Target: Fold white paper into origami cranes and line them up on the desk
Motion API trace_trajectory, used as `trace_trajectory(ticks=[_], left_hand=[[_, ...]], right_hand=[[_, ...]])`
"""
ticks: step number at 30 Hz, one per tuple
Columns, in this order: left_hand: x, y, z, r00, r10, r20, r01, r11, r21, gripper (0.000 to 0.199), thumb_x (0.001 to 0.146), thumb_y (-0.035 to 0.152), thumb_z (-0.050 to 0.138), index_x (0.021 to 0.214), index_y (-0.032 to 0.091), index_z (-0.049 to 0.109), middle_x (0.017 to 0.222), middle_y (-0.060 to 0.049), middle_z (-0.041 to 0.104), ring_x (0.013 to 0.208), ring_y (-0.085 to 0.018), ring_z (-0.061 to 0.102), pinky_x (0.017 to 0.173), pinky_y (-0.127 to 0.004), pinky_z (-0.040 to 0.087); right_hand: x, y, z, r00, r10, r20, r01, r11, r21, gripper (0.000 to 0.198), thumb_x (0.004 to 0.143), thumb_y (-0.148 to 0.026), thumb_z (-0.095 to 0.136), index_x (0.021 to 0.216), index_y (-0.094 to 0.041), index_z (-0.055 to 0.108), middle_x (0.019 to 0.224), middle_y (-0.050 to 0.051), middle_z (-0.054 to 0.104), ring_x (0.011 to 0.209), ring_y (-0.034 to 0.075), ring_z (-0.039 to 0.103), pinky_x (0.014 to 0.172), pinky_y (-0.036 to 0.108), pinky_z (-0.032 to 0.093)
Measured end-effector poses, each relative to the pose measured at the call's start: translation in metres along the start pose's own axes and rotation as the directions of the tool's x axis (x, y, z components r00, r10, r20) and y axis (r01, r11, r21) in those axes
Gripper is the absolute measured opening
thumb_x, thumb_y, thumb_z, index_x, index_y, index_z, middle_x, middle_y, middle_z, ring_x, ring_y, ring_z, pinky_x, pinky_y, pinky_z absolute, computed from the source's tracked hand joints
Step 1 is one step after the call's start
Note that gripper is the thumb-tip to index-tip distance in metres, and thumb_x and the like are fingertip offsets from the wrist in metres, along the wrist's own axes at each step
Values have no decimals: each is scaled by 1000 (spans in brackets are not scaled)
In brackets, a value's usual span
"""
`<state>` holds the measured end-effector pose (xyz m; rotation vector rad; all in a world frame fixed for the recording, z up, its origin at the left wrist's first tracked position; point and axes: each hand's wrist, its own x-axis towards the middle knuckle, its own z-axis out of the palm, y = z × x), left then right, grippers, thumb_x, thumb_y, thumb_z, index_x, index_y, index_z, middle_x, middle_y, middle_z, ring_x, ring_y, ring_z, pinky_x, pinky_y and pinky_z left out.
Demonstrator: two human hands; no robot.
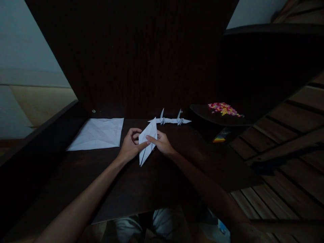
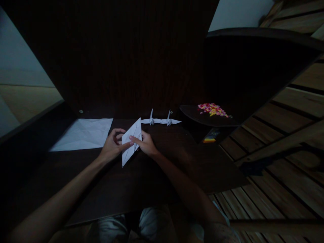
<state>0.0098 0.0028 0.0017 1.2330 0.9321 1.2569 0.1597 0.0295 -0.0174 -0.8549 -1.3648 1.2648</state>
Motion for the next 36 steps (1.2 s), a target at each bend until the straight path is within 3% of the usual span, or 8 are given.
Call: trace_trajectory(ticks=[3,8,14,19,25,32,36], left_hand=[[1,-2,0,1000,9,1,-9,1000,-6,48,59,25,79,92,20,44,84,0,68,65,-17,68,56,-27,55],[5,-7,-4,996,72,-48,-70,996,51,37,63,27,76,87,18,50,79,2,65,63,-13,65,58,-24,51],[6,-13,-6,992,111,-52,-105,989,102,39,67,28,73,98,18,54,90,-2,66,66,-13,64,62,-26,52],[3,-11,-4,985,152,-87,-134,973,188,32,69,30,71,94,17,56,96,-5,65,64,-12,63,59,-26,52],[1,-11,0,990,108,-94,-96,987,127,43,68,27,71,106,18,53,101,-7,67,67,-14,66,63,-27,53],[-2,-6,1,990,131,-55,-122,981,149,40,70,28,69,107,19,58,127,-11,58,80,-18,67,71,-32,54],[-1,-5,-1,990,120,-71,-109,984,139,31,73,32,69,101,19,65,120,-9,63,97,-23,63,77,-34,52]], right_hand=[[1,-1,-2,998,-28,-51,29,1000,2,32,64,-35,76,87,-16,65,82,2,68,73,16,61,67,28,50],[2,-6,-3,990,5,-144,6,997,76,32,62,-33,77,88,-17,64,82,2,69,72,16,62,67,28,50],[3,-5,-3,986,-6,-169,23,995,97,35,59,-31,78,88,-18,64,82,2,69,72,17,63,67,29,51],[3,-2,-3,985,-23,-169,36,997,75,35,60,-32,78,88,-18,64,83,3,70,73,18,64,68,30,52],[3,-3,-4,980,-35,-195,44,998,42,36,61,-33,78,90,-17,64,85,3,70,75,18,65,71,31,52],[2,-3,-3,983,-32,-180,46,996,76,38,61,-35,77,92,-18,65,90,5,72,79,20,66,72,32,53],[2,-4,-4,980,0,-200,19,996,90,40,59,-34,79,92,-17,65,88,5,72,77,19,66,71,33,53]])
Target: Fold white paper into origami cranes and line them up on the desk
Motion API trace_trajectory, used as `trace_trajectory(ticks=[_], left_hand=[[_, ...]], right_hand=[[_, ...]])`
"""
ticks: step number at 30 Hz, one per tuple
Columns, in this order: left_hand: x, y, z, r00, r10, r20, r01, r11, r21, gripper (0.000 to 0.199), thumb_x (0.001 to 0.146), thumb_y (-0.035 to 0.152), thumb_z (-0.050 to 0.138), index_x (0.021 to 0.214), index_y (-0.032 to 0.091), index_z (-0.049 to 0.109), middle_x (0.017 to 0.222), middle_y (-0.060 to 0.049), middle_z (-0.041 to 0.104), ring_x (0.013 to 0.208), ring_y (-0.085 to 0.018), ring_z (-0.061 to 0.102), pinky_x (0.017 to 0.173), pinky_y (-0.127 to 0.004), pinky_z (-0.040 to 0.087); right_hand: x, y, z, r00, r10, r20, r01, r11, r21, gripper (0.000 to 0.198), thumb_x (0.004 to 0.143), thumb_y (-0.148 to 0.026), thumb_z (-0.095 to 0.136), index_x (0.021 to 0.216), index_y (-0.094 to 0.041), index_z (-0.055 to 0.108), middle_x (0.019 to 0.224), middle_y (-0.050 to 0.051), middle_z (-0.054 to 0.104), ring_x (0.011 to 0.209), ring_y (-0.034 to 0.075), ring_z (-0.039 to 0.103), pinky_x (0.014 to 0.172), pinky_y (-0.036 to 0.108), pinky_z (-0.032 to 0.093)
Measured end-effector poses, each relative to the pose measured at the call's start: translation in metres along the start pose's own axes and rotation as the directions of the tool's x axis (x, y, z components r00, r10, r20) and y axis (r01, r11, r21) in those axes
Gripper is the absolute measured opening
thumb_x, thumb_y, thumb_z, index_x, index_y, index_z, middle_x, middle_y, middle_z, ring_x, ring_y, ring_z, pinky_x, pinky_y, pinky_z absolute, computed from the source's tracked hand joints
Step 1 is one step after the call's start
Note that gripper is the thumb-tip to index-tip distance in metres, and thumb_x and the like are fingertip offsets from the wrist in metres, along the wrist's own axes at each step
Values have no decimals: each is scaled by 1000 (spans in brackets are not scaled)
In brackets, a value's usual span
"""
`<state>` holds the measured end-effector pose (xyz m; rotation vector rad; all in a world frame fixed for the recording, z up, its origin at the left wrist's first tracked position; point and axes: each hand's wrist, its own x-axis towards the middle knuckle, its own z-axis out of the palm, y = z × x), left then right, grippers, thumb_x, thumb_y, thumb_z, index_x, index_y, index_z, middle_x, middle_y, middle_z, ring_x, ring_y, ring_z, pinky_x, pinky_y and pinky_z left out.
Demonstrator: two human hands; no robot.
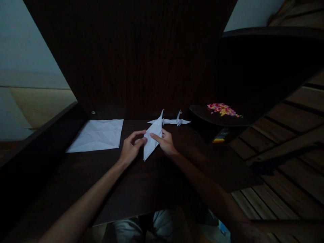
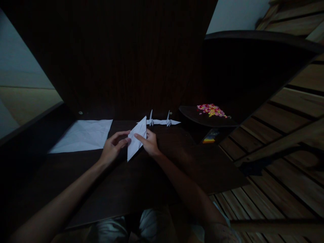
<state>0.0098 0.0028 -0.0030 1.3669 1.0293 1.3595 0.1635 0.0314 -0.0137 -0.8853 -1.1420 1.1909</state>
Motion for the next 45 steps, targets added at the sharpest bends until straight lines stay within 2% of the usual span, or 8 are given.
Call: trace_trajectory(ticks=[6,14,17,23,27,31,35,45], left_hand=[[3,-4,-2,999,-5,-37,5,1000,1,23,69,34,73,87,19,70,85,-3,70,81,-18,63,72,-29,49],[5,-8,-6,999,-46,6,46,996,-81,22,70,34,73,84,18,71,86,-3,69,81,-18,61,73,-30,48],[4,-5,-5,999,-25,30,26,999,-30,26,68,33,75,89,18,69,78,-2,66,73,-15,60,68,-28,47],[4,-1,-2,999,46,21,-44,996,-73,35,62,26,78,89,18,57,86,0,62,76,-13,60,71,-26,50],[5,-2,-2,1000,2,1,-2,997,-79,41,60,26,79,89,19,51,79,1,61,69,-11,60,65,-24,50],[5,-4,-3,999,-35,-11,34,994,-104,47,56,23,81,91,19,50,75,2,62,65,-10,60,62,-22,50],[3,-3,-3,996,-74,42,79,989,-128,52,55,20,82,95,19,49,67,5,60,58,-10,60,55,-19,47],[-3,0,-1,975,-106,195,122,990,-72,60,59,23,79,108,20,45,66,7,57,60,-11,61,59,-23,49]], right_hand=[[-2,0,3,1000,13,23,-12,1000,-23,40,57,-36,80,89,-16,66,84,5,71,73,18,65,67,31,52],[-3,-1,4,999,23,36,-23,1000,-8,40,54,-34,82,85,-16,66,82,4,71,72,18,64,67,31,51],[-4,0,4,999,30,39,-30,1000,1,39,53,-35,81,85,-16,66,82,4,71,72,18,64,67,31,51],[-5,2,7,999,25,27,-25,1000,19,37,55,-38,80,81,-16,67,78,3,69,68,16,62,63,28,49],[-7,4,8,998,45,49,-47,998,36,36,61,-44,76,82,-16,66,75,2,68,66,16,61,61,28,48],[-10,4,9,997,56,47,-57,998,0,38,57,-40,79,82,-16,66,76,2,68,66,15,60,61,27,48],[-12,3,10,996,87,11,-87,996,-3,33,55,-37,80,75,-15,66,73,2,67,63,15,59,59,27,46],[-10,2,12,984,151,-91,-139,982,126,28,55,-34,78,71,-15,66,67,1,68,61,14,60,58,25,46]])
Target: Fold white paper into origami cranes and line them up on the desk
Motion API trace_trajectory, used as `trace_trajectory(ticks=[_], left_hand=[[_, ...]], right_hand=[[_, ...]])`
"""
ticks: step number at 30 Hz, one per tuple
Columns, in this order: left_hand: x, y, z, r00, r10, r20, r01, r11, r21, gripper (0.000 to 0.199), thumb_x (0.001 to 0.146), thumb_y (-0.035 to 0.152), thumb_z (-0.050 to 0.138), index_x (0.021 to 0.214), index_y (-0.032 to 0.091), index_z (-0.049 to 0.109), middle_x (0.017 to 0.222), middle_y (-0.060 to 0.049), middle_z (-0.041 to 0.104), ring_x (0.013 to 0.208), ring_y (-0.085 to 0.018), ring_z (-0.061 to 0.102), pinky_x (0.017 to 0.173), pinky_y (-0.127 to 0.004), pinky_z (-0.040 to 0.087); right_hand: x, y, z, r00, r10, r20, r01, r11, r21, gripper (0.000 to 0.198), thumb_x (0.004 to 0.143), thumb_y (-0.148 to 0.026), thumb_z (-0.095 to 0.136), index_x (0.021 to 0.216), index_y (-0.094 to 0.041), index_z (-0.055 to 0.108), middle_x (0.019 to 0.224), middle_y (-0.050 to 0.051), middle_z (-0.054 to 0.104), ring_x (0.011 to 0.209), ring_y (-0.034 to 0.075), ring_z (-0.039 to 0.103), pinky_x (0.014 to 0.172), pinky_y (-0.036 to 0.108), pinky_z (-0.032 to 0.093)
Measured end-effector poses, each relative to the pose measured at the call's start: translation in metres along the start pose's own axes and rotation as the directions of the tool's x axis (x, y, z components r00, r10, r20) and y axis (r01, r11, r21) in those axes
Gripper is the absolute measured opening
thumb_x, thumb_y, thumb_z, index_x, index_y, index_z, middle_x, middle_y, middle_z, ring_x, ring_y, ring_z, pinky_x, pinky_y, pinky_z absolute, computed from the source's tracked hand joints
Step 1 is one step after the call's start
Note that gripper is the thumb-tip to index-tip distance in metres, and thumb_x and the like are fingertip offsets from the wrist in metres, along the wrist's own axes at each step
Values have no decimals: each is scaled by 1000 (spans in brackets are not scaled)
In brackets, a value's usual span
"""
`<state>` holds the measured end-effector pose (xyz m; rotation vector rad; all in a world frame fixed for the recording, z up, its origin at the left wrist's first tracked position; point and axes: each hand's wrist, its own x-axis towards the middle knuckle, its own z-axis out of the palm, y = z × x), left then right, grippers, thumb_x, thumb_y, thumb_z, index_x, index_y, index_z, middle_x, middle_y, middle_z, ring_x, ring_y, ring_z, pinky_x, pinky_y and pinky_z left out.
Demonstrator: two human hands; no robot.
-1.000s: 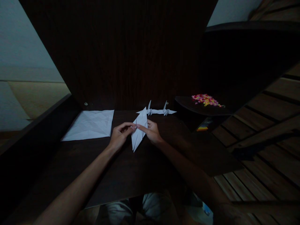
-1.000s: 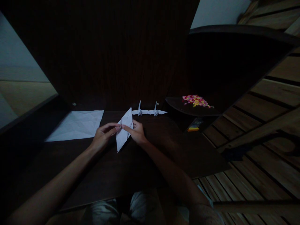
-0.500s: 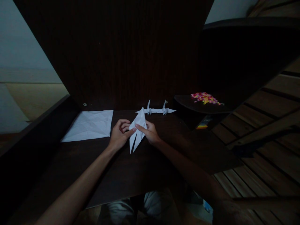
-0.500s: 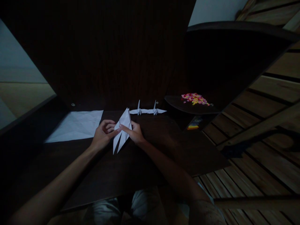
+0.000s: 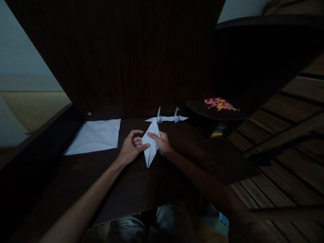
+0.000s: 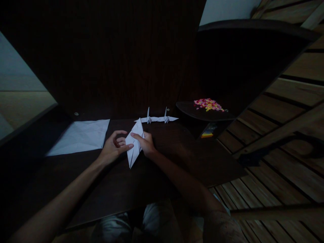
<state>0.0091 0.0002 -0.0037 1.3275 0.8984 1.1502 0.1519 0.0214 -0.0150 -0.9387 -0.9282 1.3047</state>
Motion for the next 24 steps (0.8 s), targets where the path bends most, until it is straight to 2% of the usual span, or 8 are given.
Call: trace_trajectory(ticks=[5,9,14,19,21,24], left_hand=[[-2,-2,1,998,36,45,-36,999,1,50,60,22,79,101,20,50,73,3,61,66,-14,64,61,-26,51],[-2,0,2,995,-15,101,8,998,66,33,62,24,78,89,16,61,72,0,65,68,-16,65,62,-27,51],[-1,0,1,994,-57,95,54,998,31,40,59,25,80,95,16,63,79,-4,70,77,-21,68,70,-34,53],[-1,2,-1,999,-3,44,2,1000,22,47,61,26,80,103,14,64,83,-6,71,80,-21,68,70,-32,54],[-1,3,-1,1000,25,-4,-25,999,23,49,62,27,79,106,14,63,81,-4,70,77,-20,67,68,-30,54],[-1,3,-3,997,53,-60,-51,998,29,56,63,28,78,113,14,60,74,-2,69,72,-19,67,63,-28,53]], right_hand=[[4,-1,-3,999,43,18,-43,999,10,27,55,-33,78,68,-15,64,63,0,65,56,13,57,54,25,43],[4,-2,-3,997,71,36,-72,997,18,24,55,-31,77,64,-15,62,59,-2,61,53,10,53,52,23,40],[4,-2,-3,997,64,36,-65,998,11,25,56,-33,77,67,-16,61,62,-2,61,56,11,54,54,24,40],[9,-1,-7,999,-11,52,2,986,169,24,66,-41,68,71,-19,60,66,-2,61,66,14,57,63,26,44],[10,-2,-9,996,-33,87,15,979,202,22,64,-39,68,69,-19,61,67,-2,62,68,14,57,64,25,45],[9,-2,-10,986,2,164,-23,992,125,23,57,-31,75,72,-18,63,67,-2,64,66,14,58,62,24,45]])
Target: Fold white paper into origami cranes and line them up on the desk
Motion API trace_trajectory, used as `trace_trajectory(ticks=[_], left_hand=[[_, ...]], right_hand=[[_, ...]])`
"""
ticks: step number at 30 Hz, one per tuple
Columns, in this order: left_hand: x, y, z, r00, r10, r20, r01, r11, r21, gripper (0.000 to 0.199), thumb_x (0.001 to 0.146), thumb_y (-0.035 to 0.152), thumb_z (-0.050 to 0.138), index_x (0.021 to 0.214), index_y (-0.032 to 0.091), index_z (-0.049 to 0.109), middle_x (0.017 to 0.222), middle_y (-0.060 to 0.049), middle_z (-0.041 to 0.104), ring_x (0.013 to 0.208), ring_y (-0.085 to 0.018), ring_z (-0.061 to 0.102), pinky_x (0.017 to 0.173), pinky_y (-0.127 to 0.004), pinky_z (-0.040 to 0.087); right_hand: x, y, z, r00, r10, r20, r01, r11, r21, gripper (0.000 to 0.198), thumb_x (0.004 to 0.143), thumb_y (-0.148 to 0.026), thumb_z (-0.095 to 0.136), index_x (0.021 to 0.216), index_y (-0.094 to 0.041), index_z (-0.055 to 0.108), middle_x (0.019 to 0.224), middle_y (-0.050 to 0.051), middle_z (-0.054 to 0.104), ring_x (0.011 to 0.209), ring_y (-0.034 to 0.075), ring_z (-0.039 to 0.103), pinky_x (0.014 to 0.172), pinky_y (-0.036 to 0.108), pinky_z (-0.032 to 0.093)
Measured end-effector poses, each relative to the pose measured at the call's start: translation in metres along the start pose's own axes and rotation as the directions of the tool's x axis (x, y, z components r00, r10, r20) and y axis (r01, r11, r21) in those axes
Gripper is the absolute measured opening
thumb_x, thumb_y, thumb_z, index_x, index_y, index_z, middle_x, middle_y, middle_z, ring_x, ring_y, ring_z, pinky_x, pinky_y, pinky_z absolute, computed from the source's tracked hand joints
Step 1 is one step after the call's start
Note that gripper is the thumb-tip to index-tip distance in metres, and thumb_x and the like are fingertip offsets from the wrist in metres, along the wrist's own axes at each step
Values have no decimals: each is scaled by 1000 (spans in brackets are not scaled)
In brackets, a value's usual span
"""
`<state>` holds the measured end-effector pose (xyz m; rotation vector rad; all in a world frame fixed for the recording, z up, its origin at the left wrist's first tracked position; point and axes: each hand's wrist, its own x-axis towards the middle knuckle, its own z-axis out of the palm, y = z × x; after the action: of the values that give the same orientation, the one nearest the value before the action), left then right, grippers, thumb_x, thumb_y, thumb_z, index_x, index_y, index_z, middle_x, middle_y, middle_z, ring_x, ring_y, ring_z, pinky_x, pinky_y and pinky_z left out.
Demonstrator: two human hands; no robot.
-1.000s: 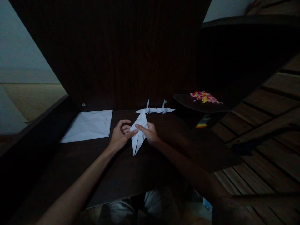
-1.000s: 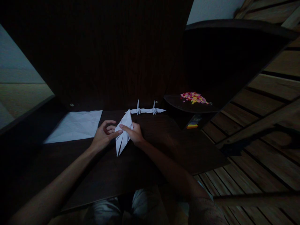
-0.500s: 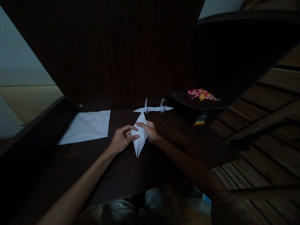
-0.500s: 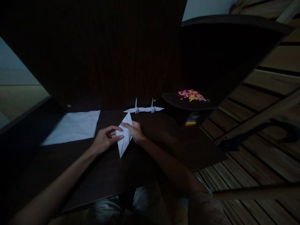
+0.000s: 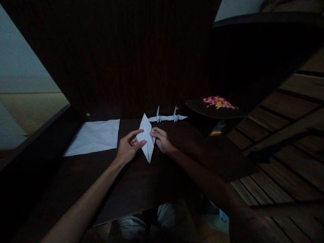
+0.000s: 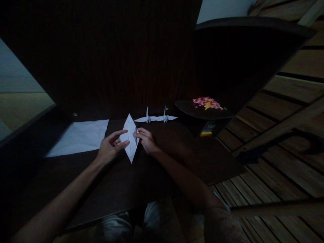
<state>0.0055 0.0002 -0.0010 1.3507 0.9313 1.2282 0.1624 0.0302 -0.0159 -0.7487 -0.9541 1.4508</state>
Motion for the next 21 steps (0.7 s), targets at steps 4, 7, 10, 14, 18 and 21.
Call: trace_trajectory(ticks=[4,7,10,14,18,21], left_hand=[[2,-3,-3,999,22,-40,-22,1000,9,58,64,30,77,117,14,58,76,-4,70,75,-21,68,64,-31,55],[3,-3,-4,992,55,-112,-49,997,56,45,67,32,76,106,15,64,91,-8,71,86,-23,68,71,-33,55],[4,-3,-4,985,81,-153,-73,996,61,39,66,31,76,100,15,66,105,-10,69,96,-25,65,77,-34,55],[4,-4,-5,986,67,-154,-58,996,65,45,65,29,76,105,14,65,99,-10,70,89,-24,66,72,-34,55],[4,-6,-5,986,101,-130,-91,993,79,49,64,27,76,109,14,64,95,-9,69,81,-20,65,68,-32,54],[4,-6,-6,984,123,-129,-112,990,88,52,65,25,75,114,15,61,94,-7,67,74,-15,62,63,-27,52]], right_hand=[[-1,4,-1,1000,20,10,-19,995,-93,27,53,-27,80,73,-17,65,70,0,68,65,14,61,63,25,46],[0,6,-2,1000,-3,16,5,991,-135,26,52,-26,81,71,-16,66,71,0,69,64,13,61,63,25,47],[0,7,-2,1000,-2,31,7,989,-145,25,55,-29,80,71,-16,68,71,1,69,63,14,62,63,27,48],[0,7,-2,999,-41,29,46,984,-172,26,58,-33,79,75,-16,69,73,2,70,65,16,63,66,29,49],[0,7,-3,992,-120,39,126,961,-246,28,60,-33,78,80,-16,68,81,4,71,74,18,65,72,31,50],[1,6,-5,983,-170,65,181,952,-247,39,60,-29,78,95,-18,65,87,4,69,80,17,64,78,31,50]])
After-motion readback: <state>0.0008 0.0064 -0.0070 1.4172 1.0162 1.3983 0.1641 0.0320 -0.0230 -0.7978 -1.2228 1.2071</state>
